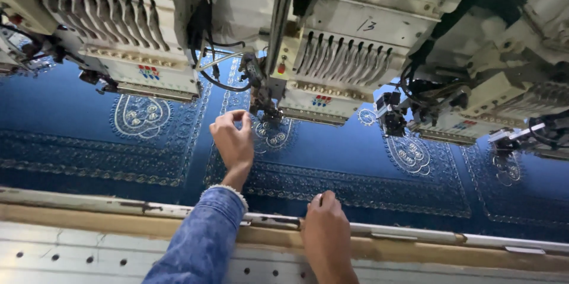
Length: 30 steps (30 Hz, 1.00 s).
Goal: The person adjusts threads and components on a multi-head industrial embroidery machine while it is in operation, then picks up and handles metal reels.
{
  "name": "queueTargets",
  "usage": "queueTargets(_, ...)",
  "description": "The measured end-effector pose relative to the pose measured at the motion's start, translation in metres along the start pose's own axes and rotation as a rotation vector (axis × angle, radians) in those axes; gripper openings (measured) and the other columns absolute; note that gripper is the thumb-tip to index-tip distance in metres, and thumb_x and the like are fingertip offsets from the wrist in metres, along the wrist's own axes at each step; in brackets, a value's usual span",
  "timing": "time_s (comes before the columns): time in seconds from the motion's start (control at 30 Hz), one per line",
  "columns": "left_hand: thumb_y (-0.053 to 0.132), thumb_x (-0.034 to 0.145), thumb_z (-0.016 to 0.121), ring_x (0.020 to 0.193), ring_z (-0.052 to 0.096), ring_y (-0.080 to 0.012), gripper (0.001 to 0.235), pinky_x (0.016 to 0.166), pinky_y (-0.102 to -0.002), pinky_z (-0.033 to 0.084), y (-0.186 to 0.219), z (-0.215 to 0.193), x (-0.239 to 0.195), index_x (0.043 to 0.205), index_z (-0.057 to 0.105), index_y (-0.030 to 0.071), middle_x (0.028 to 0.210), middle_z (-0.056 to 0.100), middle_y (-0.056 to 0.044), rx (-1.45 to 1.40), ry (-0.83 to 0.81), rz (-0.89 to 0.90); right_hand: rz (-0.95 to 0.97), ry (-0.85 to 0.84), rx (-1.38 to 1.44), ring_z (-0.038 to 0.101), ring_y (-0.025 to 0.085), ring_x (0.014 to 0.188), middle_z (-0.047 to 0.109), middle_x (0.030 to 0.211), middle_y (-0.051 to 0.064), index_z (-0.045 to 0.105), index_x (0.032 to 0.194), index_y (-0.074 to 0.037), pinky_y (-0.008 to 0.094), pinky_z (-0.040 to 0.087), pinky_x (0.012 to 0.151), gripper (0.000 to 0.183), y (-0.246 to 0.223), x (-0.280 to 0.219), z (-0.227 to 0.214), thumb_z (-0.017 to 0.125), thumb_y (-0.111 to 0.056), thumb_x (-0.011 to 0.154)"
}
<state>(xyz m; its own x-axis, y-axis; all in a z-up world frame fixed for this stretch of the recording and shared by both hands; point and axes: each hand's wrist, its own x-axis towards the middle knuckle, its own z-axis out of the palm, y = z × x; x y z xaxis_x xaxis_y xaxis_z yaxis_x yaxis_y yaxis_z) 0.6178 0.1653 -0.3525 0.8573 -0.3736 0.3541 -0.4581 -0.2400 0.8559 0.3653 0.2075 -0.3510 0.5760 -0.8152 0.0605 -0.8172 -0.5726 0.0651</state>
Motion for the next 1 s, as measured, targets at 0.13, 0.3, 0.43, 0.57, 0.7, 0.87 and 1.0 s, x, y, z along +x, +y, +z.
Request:
queueTargets(0.13,0.026,0.100,0.064,0.091,0.058,-0.0223,0.017,0.083,-0.040,0.040,-0.005,0.004,0.007,0.098,0.076,0.013,0.098,0.076,-0.006,-0.003,0.025,0.023,0.035,-0.034,0.037,0.067,0.026,0.088,0.063,0.107,0.014,0.065,0.123,0.000,0.034,0.061,0.072,0.029,-0.003,-0.003,-0.006,0.056,-0.017,0.101)
queueTargets(0.3,0.040,0.102,0.061,0.090,0.054,-0.0230,0.030,0.078,-0.039,0.040,-0.016,0.000,0.012,0.108,0.073,0.013,0.098,0.071,-0.007,0.024,-0.044,0.021,0.072,0.004,-0.023,0.068,0.032,0.087,0.060,0.099,0.011,0.068,0.100,-0.004,0.043,0.063,0.065,0.032,-0.008,0.008,0.003,0.066,-0.036,0.095)
queueTargets(0.43,0.030,0.103,0.062,0.110,0.056,-0.0335,0.037,0.097,-0.046,0.041,-0.042,-0.003,-0.001,0.126,0.061,0.003,0.118,0.065,-0.017,0.072,-0.085,0.232,0.000,-0.125,0.330,0.068,0.025,0.105,0.066,0.119,0.016,0.061,0.138,-0.011,0.036,0.065,0.087,0.041,-0.041,0.038,-0.041,0.063,-0.027,0.100)
queueTargets(0.57,0.024,0.098,0.062,0.139,0.040,-0.0447,0.059,0.118,-0.051,0.028,-0.032,-0.020,-0.023,0.145,0.043,-0.007,0.150,0.042,-0.030,0.311,-0.257,0.358,-0.117,0.096,0.237,0.059,0.034,0.108,0.056,0.118,0.015,0.054,0.145,-0.009,0.048,0.050,0.092,0.056,-0.060,0.074,-0.033,0.061,-0.040,0.098)
queueTargets(0.7,0.046,0.102,0.049,0.150,0.033,-0.0365,0.068,0.126,-0.047,0.016,-0.023,-0.038,-0.051,0.152,0.044,0.000,0.161,0.039,-0.023,0.650,-0.347,0.430,-0.112,0.344,0.248,0.064,0.036,0.093,0.059,0.100,0.016,0.062,0.139,-0.006,0.050,0.053,0.080,0.055,-0.067,0.109,-0.006,0.061,-0.039,0.094)
queueTargets(0.87,0.056,0.101,0.044,0.153,0.029,-0.0332,0.075,0.127,-0.053,0.014,-0.041,-0.035,-0.058,0.157,0.038,0.006,0.165,0.033,-0.018,0.687,-0.350,0.437,-0.121,0.308,0.222,0.064,0.029,0.088,0.061,0.094,0.009,0.062,0.142,-0.012,0.046,0.053,0.078,0.051,-0.065,0.118,-0.001,0.052,-0.040,0.100)
queueTargets(1.0,0.057,0.100,0.045,0.153,0.029,-0.0337,0.077,0.127,-0.056,0.014,-0.042,-0.035,-0.070,0.156,0.039,0.005,0.165,0.033,-0.019,0.721,-0.315,0.428,-0.191,0.327,0.217,0.064,0.027,0.092,0.062,0.095,0.008,0.069,0.134,-0.012,0.041,0.052,0.078,0.045,-0.061,0.108,-0.002,0.053,-0.036,0.100)
